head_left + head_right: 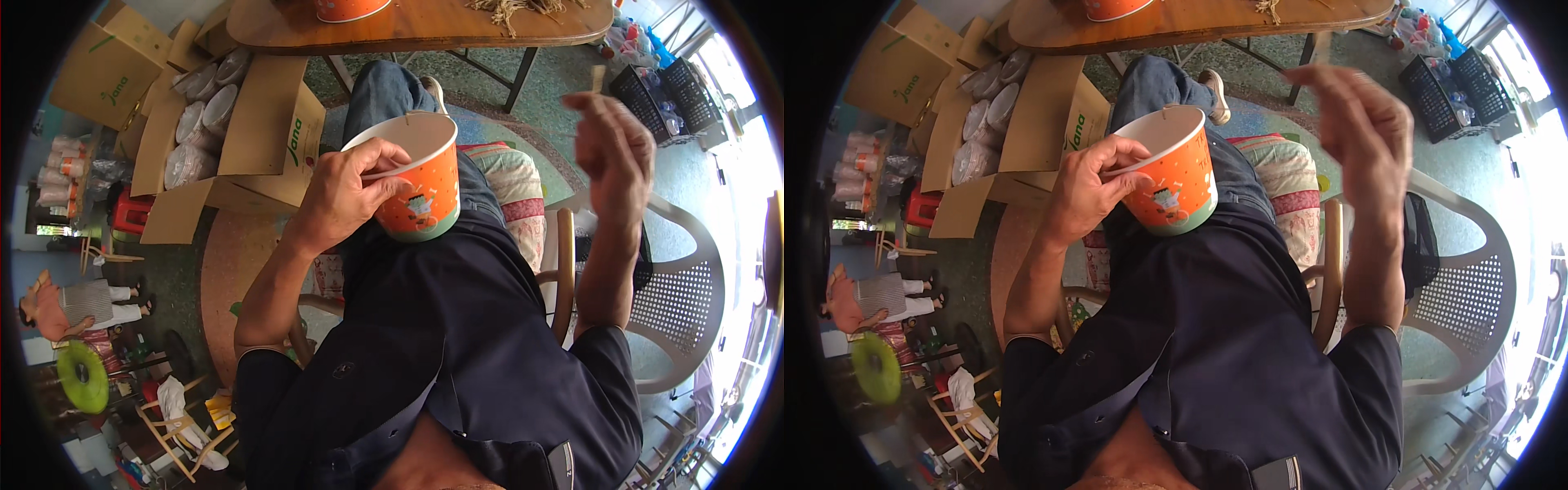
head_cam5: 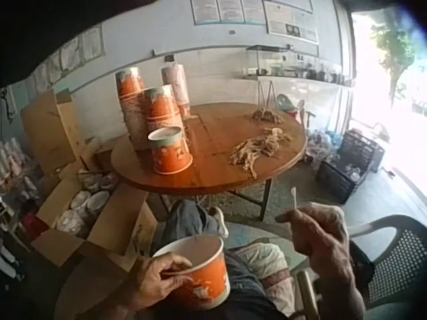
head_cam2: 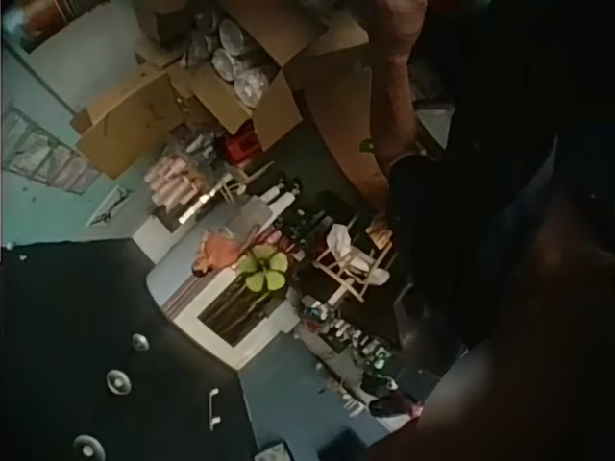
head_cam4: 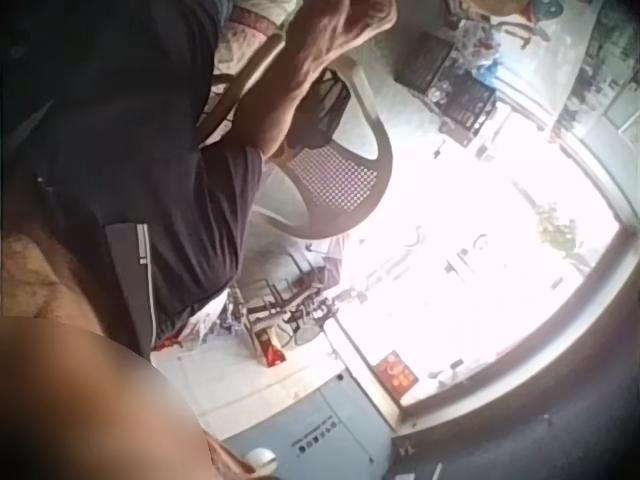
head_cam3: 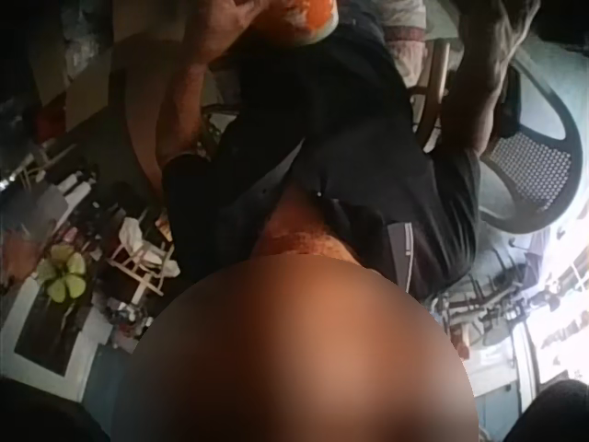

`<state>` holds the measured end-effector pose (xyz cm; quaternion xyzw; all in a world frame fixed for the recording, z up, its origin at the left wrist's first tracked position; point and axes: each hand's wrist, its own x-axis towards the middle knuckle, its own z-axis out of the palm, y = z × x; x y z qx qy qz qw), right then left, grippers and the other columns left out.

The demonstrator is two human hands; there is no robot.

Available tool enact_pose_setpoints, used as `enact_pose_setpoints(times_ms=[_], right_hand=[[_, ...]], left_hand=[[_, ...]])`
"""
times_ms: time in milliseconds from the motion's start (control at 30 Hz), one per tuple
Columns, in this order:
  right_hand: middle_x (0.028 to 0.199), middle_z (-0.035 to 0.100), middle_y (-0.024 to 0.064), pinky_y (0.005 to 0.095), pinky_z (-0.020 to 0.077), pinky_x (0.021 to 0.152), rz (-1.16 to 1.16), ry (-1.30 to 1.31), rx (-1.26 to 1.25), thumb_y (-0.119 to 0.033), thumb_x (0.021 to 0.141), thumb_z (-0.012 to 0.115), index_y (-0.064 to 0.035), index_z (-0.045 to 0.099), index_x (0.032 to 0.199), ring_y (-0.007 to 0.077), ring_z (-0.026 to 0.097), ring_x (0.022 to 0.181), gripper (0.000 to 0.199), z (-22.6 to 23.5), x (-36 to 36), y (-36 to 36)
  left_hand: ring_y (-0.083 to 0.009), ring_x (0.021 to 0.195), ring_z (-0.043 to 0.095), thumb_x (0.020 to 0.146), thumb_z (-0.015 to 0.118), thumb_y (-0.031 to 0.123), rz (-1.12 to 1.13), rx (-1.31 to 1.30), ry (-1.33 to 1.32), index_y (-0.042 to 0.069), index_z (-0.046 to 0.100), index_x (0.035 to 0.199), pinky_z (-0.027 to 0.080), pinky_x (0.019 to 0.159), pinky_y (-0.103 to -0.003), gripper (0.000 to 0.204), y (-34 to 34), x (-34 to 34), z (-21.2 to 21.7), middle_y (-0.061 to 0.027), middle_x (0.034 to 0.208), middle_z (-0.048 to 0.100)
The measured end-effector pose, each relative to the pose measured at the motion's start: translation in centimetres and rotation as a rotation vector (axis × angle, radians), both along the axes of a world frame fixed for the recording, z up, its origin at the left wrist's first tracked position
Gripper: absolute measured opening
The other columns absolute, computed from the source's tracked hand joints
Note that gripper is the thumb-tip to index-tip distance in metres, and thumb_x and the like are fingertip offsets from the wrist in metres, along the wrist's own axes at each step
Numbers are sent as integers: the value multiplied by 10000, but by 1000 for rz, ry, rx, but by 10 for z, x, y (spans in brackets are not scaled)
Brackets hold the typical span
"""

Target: Attaching string handles to decorative paper buckets for packaging.

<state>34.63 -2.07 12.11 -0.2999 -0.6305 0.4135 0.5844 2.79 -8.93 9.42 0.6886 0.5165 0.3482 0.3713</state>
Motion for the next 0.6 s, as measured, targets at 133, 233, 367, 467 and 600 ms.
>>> enact_pose_setpoints(times_ms=[133, 233, 367, 467, 600], right_hand=[[563, 450, -84, 221, 210, 458, -10, -32, 36, -219, 1062, 643, -2, 784, 1127, -5, 335, 475, 266, 13, -14, -11], [581, 447, -78, 226, 217, 464, 75, 196, 42, -191, 1092, 588, 35, 741, 1207, 1, 307, 475, 296, 18, 0, -4], [703, 599, -8, 215, 320, 481, 57, 245, 78, -174, 1087, 598, 38, 715, 1260, 13, 409, 533, 298, 21, 18, 4], [900, 734, 86, 239, 447, 536, 9, 248, 150, -160, 1080, 607, 39, 705, 1274, 40, 518, 608, 295, 26, 8, 6], [902, 724, 88, 253, 511, 600, 263, 188, 186, -198, 1105, 559, 56, 727, 1187, 70, 580, 672, 315, 40, -16, -4]], left_hand=[[-237, 908, 786, 900, 787, 60, -7, 80, 66, 3, 707, 1099, 618, 804, -337, 222, 11, 5, -3, -141, 981, 787], [-269, 857, 765, 863, 816, 105, -76, 461, 346, 23, 746, 1045, 597, 765, -357, 212, 20, -5, -9, -122, 977, 780], [-301, 826, 738, 842, 832, 148, -99, 434, 362, 57, 786, 1027, 581, 738, -377, 212, 21, -5, -9, -112, 975, 771], [-296, 831, 734, 841, 837, 106, -153, 412, 297, 63, 783, 1131, 571, 739, -385, 298, 15, 15, 2, -155, 916, 746], [-305, 847, 729, 883, 794, 74, -134, 521, 319, 64, 764, 1190, 577, 768, -383, 308, 18, 21, -9, -166, 927, 742]])
